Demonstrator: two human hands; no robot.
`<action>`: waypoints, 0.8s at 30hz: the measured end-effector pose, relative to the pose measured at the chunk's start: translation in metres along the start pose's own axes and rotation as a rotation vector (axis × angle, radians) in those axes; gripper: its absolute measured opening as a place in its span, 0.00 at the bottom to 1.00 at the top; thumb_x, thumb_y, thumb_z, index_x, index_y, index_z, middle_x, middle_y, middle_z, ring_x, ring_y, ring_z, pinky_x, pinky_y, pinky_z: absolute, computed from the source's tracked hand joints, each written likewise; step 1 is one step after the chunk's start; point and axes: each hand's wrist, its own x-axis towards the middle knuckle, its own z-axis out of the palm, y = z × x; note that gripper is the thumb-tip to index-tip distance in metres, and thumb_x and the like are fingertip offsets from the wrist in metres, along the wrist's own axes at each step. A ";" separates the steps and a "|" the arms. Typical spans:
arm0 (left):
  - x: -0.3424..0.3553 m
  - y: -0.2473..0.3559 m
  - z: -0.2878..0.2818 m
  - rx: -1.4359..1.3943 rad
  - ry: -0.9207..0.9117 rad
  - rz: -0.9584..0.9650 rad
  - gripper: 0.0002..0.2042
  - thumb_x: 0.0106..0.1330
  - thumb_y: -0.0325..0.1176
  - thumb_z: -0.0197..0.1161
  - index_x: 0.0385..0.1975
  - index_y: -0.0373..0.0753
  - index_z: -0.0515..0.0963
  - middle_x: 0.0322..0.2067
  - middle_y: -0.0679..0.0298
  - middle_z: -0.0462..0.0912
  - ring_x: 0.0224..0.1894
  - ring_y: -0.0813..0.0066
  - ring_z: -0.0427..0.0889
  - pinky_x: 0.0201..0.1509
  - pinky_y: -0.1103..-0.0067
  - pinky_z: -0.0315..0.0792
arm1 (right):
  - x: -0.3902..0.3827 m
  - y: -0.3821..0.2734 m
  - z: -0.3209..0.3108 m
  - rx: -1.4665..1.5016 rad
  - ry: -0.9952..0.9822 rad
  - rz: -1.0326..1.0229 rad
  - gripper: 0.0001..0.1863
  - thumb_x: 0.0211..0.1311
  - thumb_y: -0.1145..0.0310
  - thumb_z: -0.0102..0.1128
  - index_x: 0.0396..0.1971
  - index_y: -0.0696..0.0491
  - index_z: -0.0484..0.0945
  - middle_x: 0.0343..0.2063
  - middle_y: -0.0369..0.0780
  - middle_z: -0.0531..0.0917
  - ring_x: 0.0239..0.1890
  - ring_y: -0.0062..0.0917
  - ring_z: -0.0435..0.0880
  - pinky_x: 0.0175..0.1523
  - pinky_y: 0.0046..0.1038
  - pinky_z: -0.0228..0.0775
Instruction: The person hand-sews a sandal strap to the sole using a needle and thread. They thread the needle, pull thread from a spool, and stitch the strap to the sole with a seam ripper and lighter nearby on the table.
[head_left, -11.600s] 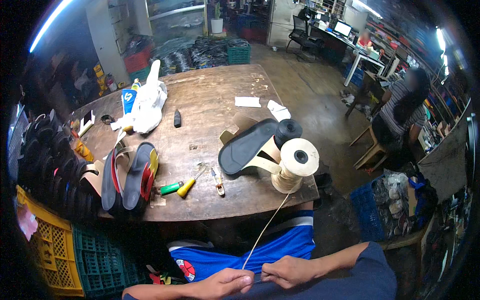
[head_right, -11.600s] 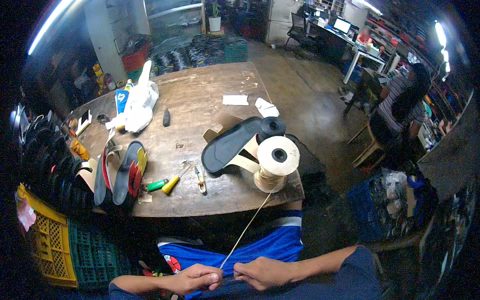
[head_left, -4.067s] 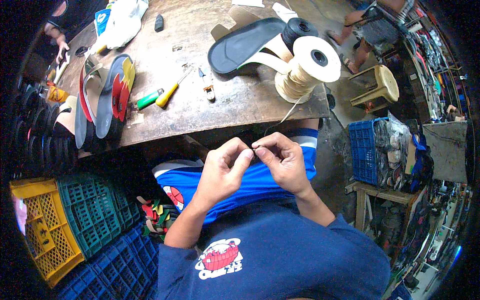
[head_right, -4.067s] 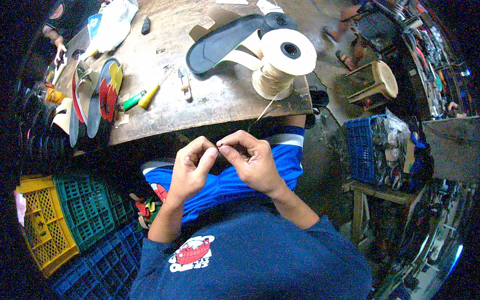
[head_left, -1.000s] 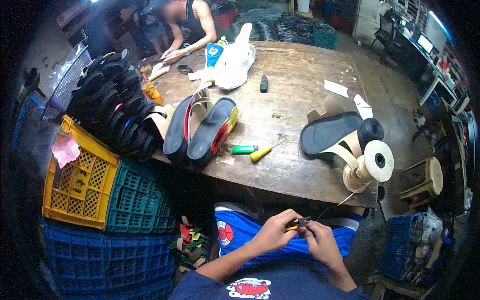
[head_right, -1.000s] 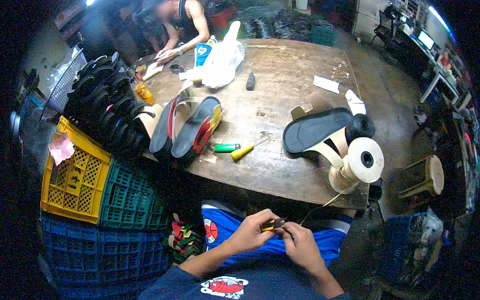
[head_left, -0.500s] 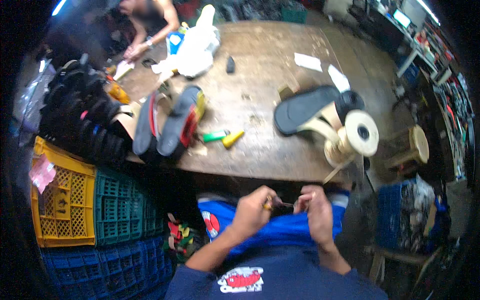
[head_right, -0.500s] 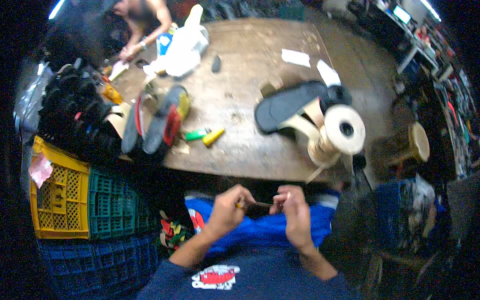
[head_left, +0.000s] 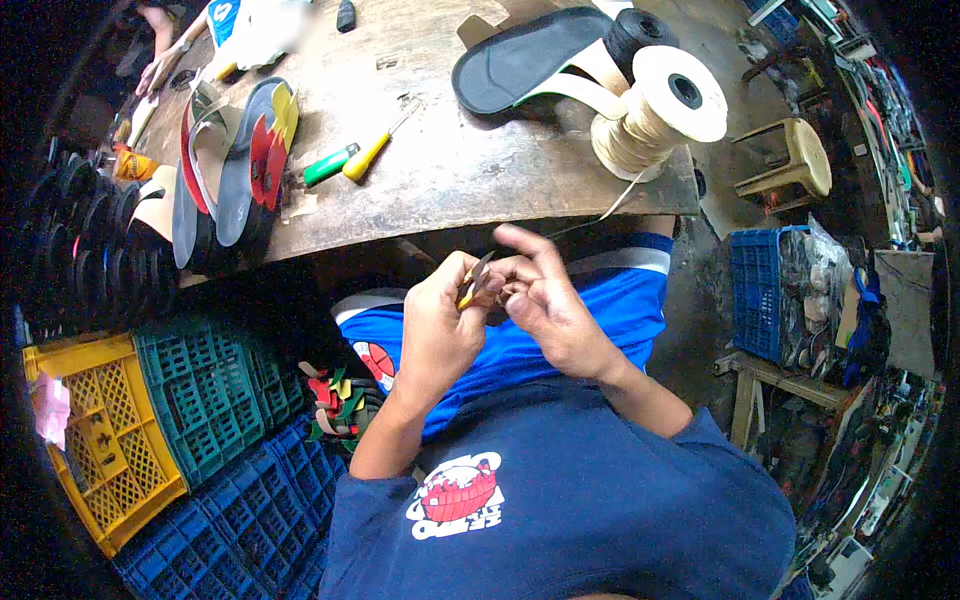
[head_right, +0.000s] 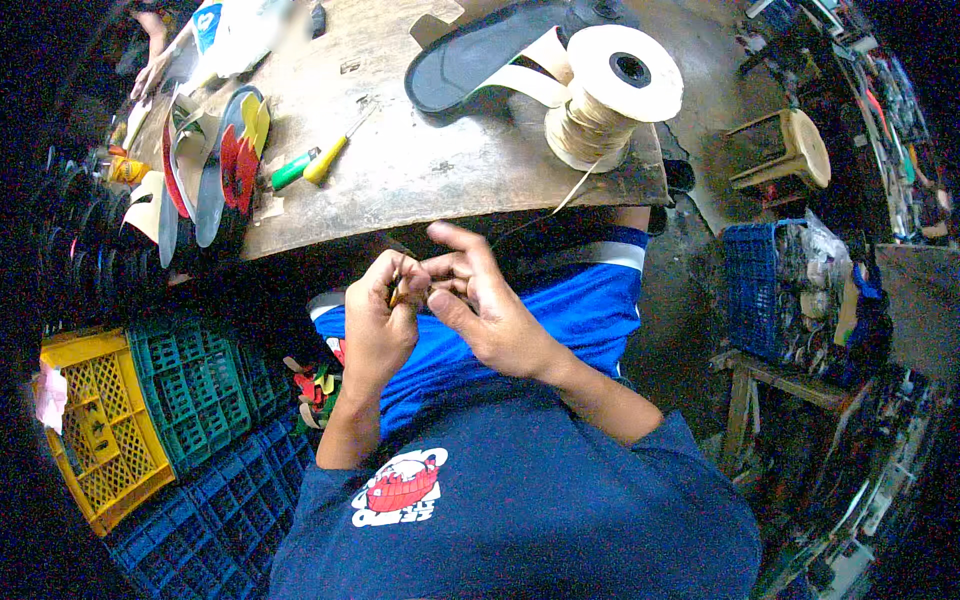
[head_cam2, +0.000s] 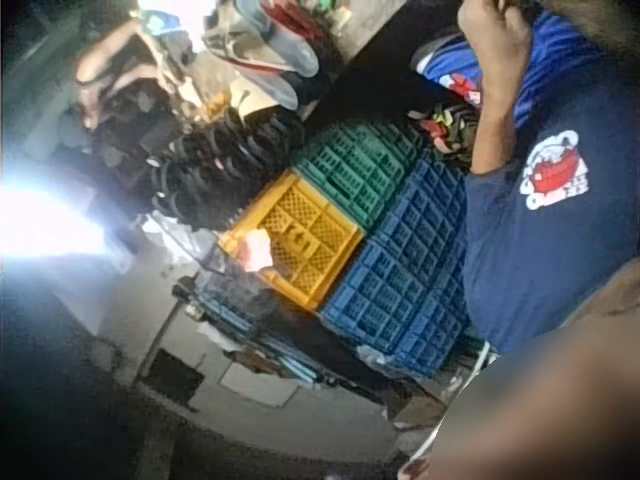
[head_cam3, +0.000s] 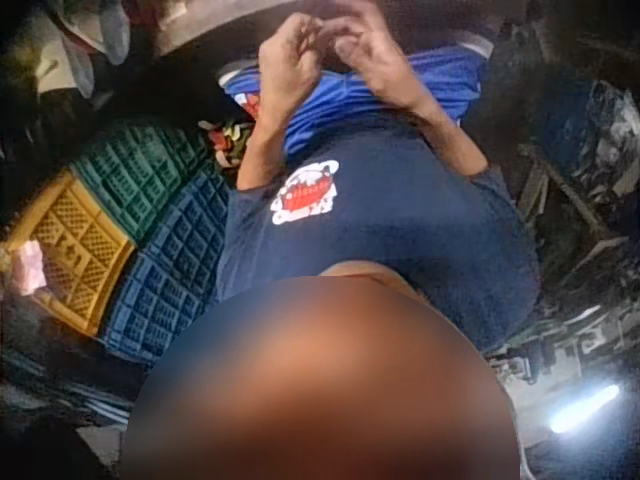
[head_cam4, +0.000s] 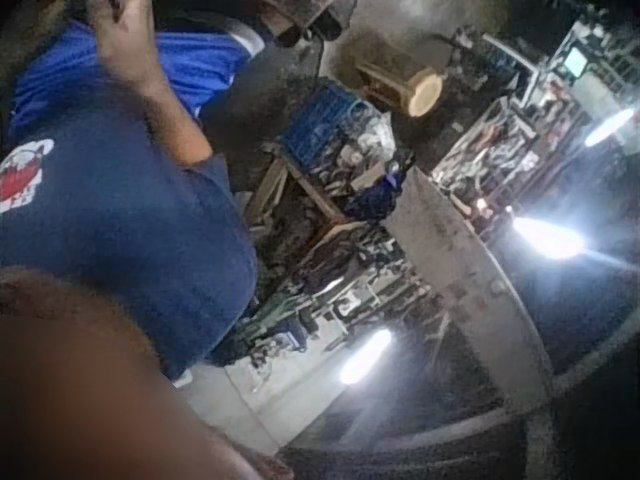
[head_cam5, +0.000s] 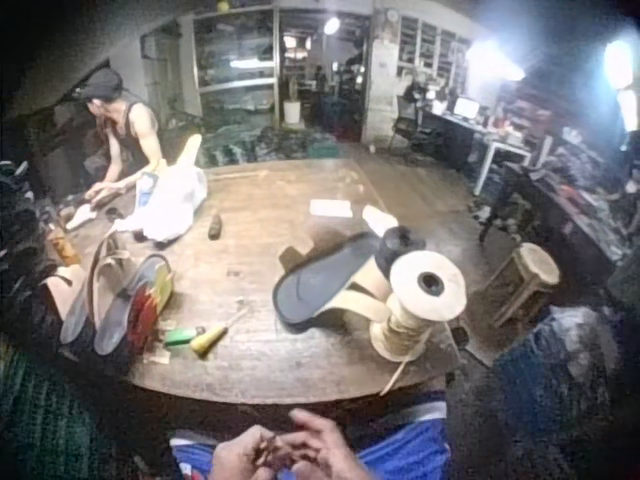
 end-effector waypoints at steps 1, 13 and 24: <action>-0.001 0.001 -0.001 0.008 0.002 -0.016 0.03 0.67 0.24 0.60 0.30 0.34 0.74 0.20 0.57 0.78 0.23 0.73 0.78 0.29 0.78 0.71 | -0.001 0.002 0.001 -0.067 0.019 -0.003 0.25 0.73 0.67 0.56 0.65 0.54 0.60 0.44 0.37 0.77 0.45 0.16 0.76 0.50 0.21 0.71; -0.003 -0.004 -0.003 -0.269 -0.054 -0.001 0.09 0.71 0.29 0.62 0.47 0.34 0.75 0.33 0.67 0.79 0.36 0.85 0.78 0.41 0.85 0.73 | -0.008 -0.007 -0.007 -0.286 0.251 -0.026 0.05 0.72 0.69 0.57 0.35 0.54 0.77 0.24 0.24 0.70 0.25 0.05 0.61 0.27 0.14 0.54; 0.003 -0.009 -0.003 -0.365 -0.026 -0.045 0.05 0.72 0.29 0.58 0.35 0.35 0.75 0.29 0.68 0.78 0.32 0.87 0.73 0.36 0.86 0.68 | -0.011 -0.010 -0.007 -0.317 0.327 -0.023 0.06 0.70 0.72 0.58 0.44 0.57 0.79 0.21 0.24 0.70 0.21 0.04 0.61 0.24 0.12 0.50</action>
